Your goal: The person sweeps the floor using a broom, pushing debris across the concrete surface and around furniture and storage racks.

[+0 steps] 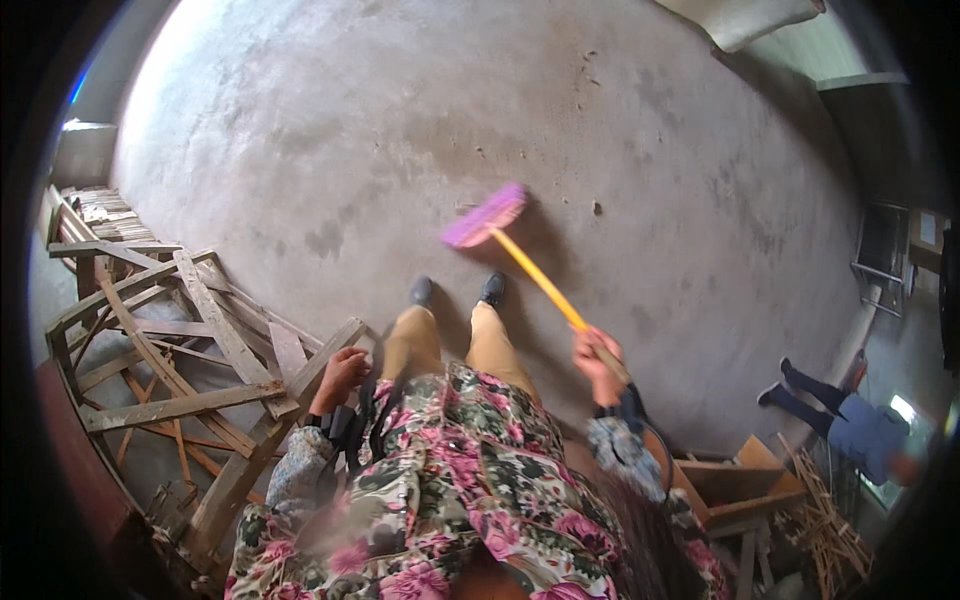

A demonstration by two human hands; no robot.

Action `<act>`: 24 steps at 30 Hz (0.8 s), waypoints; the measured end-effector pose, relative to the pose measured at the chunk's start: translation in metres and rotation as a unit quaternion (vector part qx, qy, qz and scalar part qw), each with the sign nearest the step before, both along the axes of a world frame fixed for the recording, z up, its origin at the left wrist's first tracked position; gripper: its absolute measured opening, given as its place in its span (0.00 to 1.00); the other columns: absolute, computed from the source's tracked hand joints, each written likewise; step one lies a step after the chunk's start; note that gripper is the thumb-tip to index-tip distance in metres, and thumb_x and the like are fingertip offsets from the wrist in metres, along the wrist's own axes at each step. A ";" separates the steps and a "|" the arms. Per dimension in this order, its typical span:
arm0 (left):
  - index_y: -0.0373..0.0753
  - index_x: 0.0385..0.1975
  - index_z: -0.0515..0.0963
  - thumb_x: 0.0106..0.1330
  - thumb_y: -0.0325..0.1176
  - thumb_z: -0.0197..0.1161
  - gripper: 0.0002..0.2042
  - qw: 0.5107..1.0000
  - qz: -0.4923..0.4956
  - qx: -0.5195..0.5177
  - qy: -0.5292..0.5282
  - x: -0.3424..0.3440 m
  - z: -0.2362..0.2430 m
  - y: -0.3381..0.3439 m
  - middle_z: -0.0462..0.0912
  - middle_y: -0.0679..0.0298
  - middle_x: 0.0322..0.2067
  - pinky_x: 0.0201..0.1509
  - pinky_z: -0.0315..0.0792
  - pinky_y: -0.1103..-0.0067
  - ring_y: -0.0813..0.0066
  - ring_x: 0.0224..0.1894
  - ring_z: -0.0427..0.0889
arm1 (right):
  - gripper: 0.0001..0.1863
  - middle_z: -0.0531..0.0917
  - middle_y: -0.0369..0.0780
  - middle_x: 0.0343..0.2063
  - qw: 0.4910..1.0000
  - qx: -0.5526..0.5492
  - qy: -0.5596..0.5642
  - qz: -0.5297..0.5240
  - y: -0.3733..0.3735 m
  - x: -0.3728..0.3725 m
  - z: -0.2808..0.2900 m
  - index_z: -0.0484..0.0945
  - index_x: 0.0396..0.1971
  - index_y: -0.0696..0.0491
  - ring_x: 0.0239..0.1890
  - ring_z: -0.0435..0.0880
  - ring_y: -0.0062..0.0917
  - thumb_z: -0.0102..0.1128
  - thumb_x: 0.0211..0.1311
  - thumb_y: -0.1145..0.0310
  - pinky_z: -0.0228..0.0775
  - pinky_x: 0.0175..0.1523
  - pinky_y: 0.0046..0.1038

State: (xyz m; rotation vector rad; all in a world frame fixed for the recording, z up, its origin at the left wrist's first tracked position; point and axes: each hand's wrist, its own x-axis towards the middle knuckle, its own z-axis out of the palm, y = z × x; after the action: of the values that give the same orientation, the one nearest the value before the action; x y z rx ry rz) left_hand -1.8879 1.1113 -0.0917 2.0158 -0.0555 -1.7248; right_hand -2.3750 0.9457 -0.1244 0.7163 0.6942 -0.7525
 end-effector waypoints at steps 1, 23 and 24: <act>0.36 0.36 0.74 0.59 0.32 0.54 0.09 1.000 -0.008 -0.027 0.010 -0.008 0.002 -0.010 0.75 0.66 0.22 0.24 0.67 0.84 0.81 0.21 0.72 | 0.25 0.62 0.28 0.14 0.997 0.041 0.049 -0.042 0.005 -0.038 0.016 0.54 0.53 0.70 0.14 0.58 0.11 0.47 0.58 0.74 0.44 0.17 0.15; 0.35 0.34 0.72 0.60 0.36 0.55 0.10 0.842 -0.492 -0.211 -0.069 -0.117 0.015 -0.160 0.76 0.61 0.27 0.33 0.72 0.78 0.74 0.30 0.77 | 0.21 0.57 0.26 0.15 0.971 -0.222 0.090 0.005 0.095 -0.054 0.097 0.58 0.55 0.54 0.16 0.56 0.10 0.43 0.63 0.66 0.53 0.25 0.15; 0.36 0.30 0.72 0.59 0.35 0.56 0.09 0.889 -0.415 -0.191 -0.005 -0.133 0.017 -0.170 0.75 0.63 0.26 0.32 0.72 0.77 0.73 0.29 0.76 | 0.21 0.57 0.26 0.16 0.969 -0.240 0.058 -0.006 0.098 -0.044 0.095 0.58 0.55 0.56 0.16 0.56 0.10 0.42 0.63 0.66 0.53 0.25 0.14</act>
State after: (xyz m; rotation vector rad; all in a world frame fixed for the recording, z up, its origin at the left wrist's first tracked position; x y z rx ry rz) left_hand -2.0212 0.9414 -0.0743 1.7914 -1.3237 -1.9398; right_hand -2.4195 1.0433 -0.0293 0.2359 0.5808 -0.9364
